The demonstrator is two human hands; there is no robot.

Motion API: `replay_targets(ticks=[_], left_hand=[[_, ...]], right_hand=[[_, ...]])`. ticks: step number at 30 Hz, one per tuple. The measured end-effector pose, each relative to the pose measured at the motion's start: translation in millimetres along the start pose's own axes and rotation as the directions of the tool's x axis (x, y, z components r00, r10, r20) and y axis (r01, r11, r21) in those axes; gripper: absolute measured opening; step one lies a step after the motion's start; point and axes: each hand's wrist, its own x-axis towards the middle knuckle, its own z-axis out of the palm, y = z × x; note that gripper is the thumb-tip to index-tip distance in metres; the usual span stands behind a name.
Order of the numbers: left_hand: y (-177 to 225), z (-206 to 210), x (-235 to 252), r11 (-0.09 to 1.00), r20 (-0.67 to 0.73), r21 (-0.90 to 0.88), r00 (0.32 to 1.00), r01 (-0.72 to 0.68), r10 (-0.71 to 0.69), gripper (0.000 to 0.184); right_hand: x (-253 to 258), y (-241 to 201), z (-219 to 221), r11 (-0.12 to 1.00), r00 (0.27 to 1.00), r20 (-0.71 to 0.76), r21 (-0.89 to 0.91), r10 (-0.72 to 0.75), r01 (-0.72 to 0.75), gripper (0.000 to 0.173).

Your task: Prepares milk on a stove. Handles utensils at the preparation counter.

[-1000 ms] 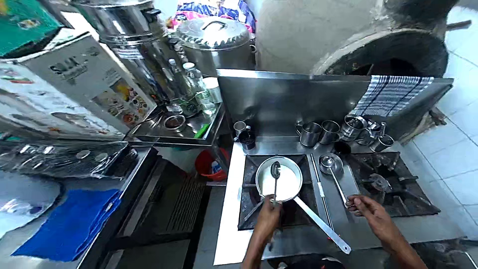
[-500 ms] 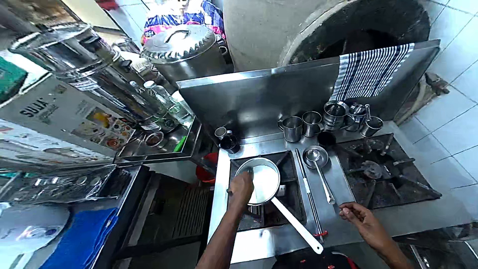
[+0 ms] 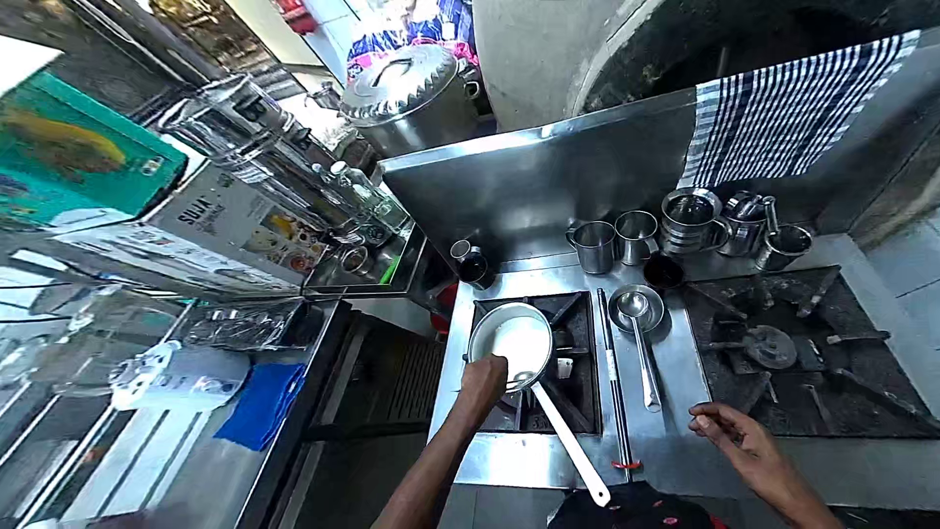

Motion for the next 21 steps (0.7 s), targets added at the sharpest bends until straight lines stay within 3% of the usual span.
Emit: replay_targets(ticks=[6, 9, 15, 17, 21], left_hand=[[-40, 2, 34, 0.979, -0.113, -0.098, 0.975, 0.179, -0.189, 0.021], [-41, 9, 57, 0.967, -0.176, -0.220, 0.970, 0.126, -0.166, 0.020], [-15, 21, 51, 0.934, -0.239, -0.344, 0.971, -0.095, 0.010, 0.021], [-14, 22, 42, 0.929, -0.239, -0.359, 0.971, -0.088, 0.000, 0.019], [-17, 27, 30, 0.921, -0.253, -0.388, 0.955, 0.048, -0.156, 0.019]], right_hand=[[12, -5, 4, 1.000, 1.000, -0.013, 0.000, -0.016, 0.016, 0.035], [12, -8, 16, 0.999, 0.999, -0.016, 0.029, -0.035, 0.035, 0.034], [0, -21, 38, 0.995, 0.999, -0.029, 0.092, -0.030, 0.032, 0.032], [-4, -22, 41, 0.996, 0.999, -0.044, 0.090, -0.023, 0.027, 0.032], [-9, -18, 45, 0.997, 0.997, -0.069, 0.071, -0.025, 0.030, 0.031]])
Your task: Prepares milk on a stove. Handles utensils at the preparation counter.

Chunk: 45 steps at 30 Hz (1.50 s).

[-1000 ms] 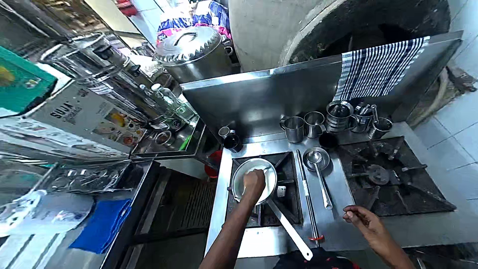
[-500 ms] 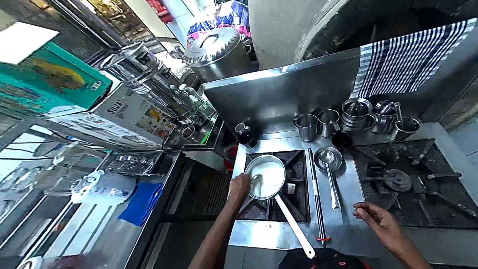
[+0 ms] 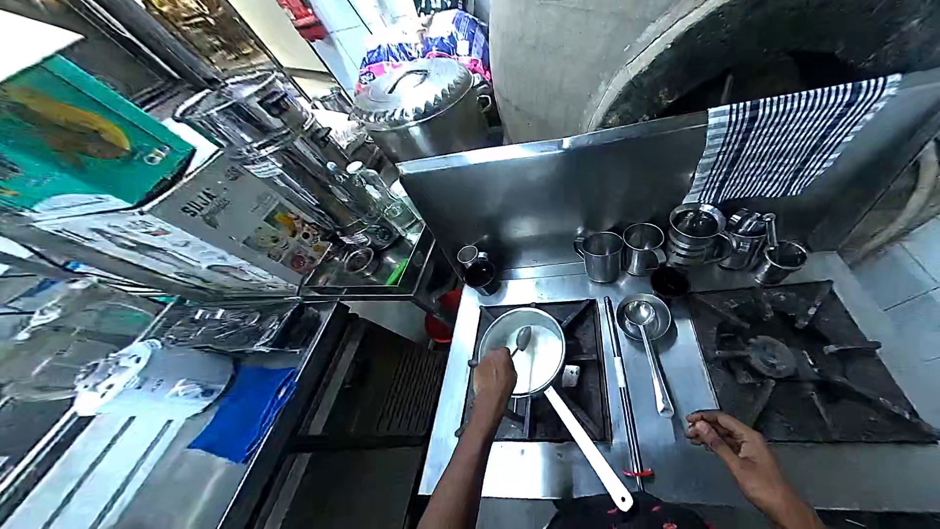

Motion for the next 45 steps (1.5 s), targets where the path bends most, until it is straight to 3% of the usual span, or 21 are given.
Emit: replay_targets(ticks=[4, 9, 13, 18, 26, 31, 42, 45], left_hand=[[1, 7, 5, 0.998, 0.037, 0.054, 0.998, 0.045, -0.047, 0.019], [-4, 9, 6, 0.997, 0.055, -0.047, 0.996, -0.068, 0.070, 0.018], [-8, 17, 3, 0.999, -0.013, -0.038, 1.000, -0.005, 0.004, 0.018], [-12, 18, 6, 0.998, 0.056, -0.056, 0.998, -0.014, 0.017, 0.021], [-26, 23, -12, 0.971, -0.105, -0.240, 0.994, -0.007, -0.019, 0.017], [-47, 41, -26, 0.903, -0.182, -0.429, 0.981, -0.017, -0.068, 0.020], [-45, 61, -64, 0.536, -0.068, -0.843, 0.983, 0.033, -0.168, 0.018], [-42, 64, -62, 0.673, -0.078, -0.736, 0.978, 0.075, -0.194, 0.020]], right_hand=[[0, -5, 6, 1.000, 1.000, 0.026, 0.003, 0.011, -0.011, 0.031], [-4, -13, 6, 1.000, 0.999, 0.036, 0.009, 0.005, -0.005, 0.032], [-10, -3, -2, 1.000, 1.000, 0.009, 0.018, 0.001, -0.002, 0.031], [-13, 3, -10, 0.999, 1.000, 0.029, 0.046, -0.004, 0.003, 0.031], [-15, 6, -30, 0.996, 0.997, 0.065, 0.081, -0.044, 0.039, 0.030], [-18, 13, -54, 0.995, 0.994, 0.104, 0.103, -0.028, 0.017, 0.028], [-1, 26, -77, 0.992, 0.973, 0.228, 0.128, -0.038, 0.009, 0.028], [5, 27, -73, 0.991, 0.971, 0.234, 0.134, -0.047, 0.016, 0.029]])
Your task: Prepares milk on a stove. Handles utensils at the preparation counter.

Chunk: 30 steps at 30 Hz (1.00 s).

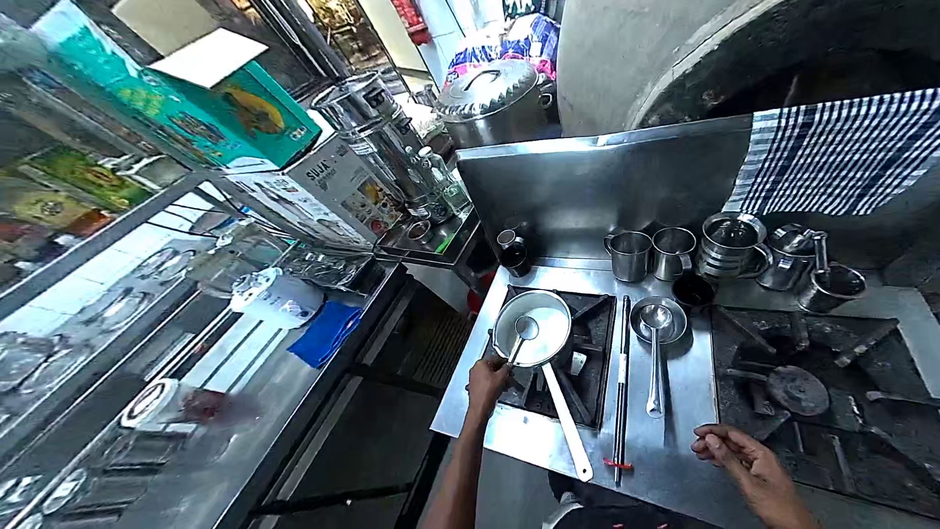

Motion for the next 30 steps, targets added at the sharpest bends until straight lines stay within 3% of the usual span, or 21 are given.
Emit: replay_targets(ticks=[5, 10, 17, 23, 30], left_hand=[[16, 7, 10, 0.907, -0.046, 0.420, 0.997, -0.038, 0.063, 0.018], [43, 14, 17, 0.783, 0.036, 0.622, 0.999, -0.029, 0.008, 0.017], [35, 5, 41, 0.824, 0.131, 0.549, 0.988, -0.140, 0.080, 0.019], [22, -17, 29, 0.893, 0.034, 0.424, 0.988, -0.153, 0.153, 0.019], [16, -26, 9, 0.870, -0.038, 0.472, 0.983, -0.139, 0.178, 0.019]], right_hand=[[5, 2, 7, 1.000, 1.000, 0.016, -0.005, 0.000, 0.000, 0.029], [1, -6, 10, 1.000, 1.000, 0.014, -0.016, -0.004, 0.004, 0.029], [-10, -11, 12, 1.000, 0.998, -0.067, -0.021, 0.009, -0.011, 0.027], [-8, -14, 23, 1.000, 0.997, -0.078, -0.005, 0.001, -0.002, 0.026], [5, -20, 37, 1.000, 0.999, -0.040, -0.001, -0.012, 0.012, 0.026]])
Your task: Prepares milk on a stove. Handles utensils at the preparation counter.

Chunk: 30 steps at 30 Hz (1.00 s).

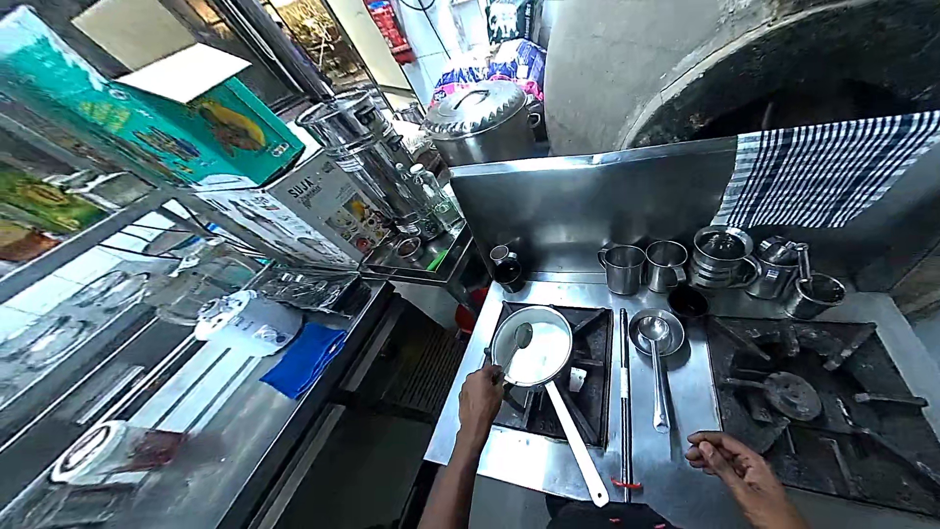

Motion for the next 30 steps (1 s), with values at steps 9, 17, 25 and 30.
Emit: replay_targets(ticks=[9, 17, 25, 30], left_hand=[[-19, 16, -6, 0.979, -0.019, -0.205, 1.000, 0.009, -0.013, 0.020], [-24, 12, -54, 0.696, 0.013, -0.711, 0.990, 0.106, -0.137, 0.018], [-32, -6, -129, 0.563, -0.034, -0.819, 0.971, 0.108, -0.236, 0.022], [-57, -31, -194, 0.529, -0.026, -0.833, 0.943, 0.164, -0.332, 0.023]], right_hand=[[5, 2, 6, 1.000, 0.999, 0.033, 0.009, 0.019, -0.019, 0.025], [-2, 6, 10, 0.996, 0.990, 0.112, 0.026, 0.088, -0.091, 0.026], [12, 9, 27, 0.994, 0.947, 0.307, 0.033, 0.089, -0.104, 0.024], [31, -6, 38, 0.996, 0.893, 0.443, -0.023, 0.086, -0.085, 0.025]])
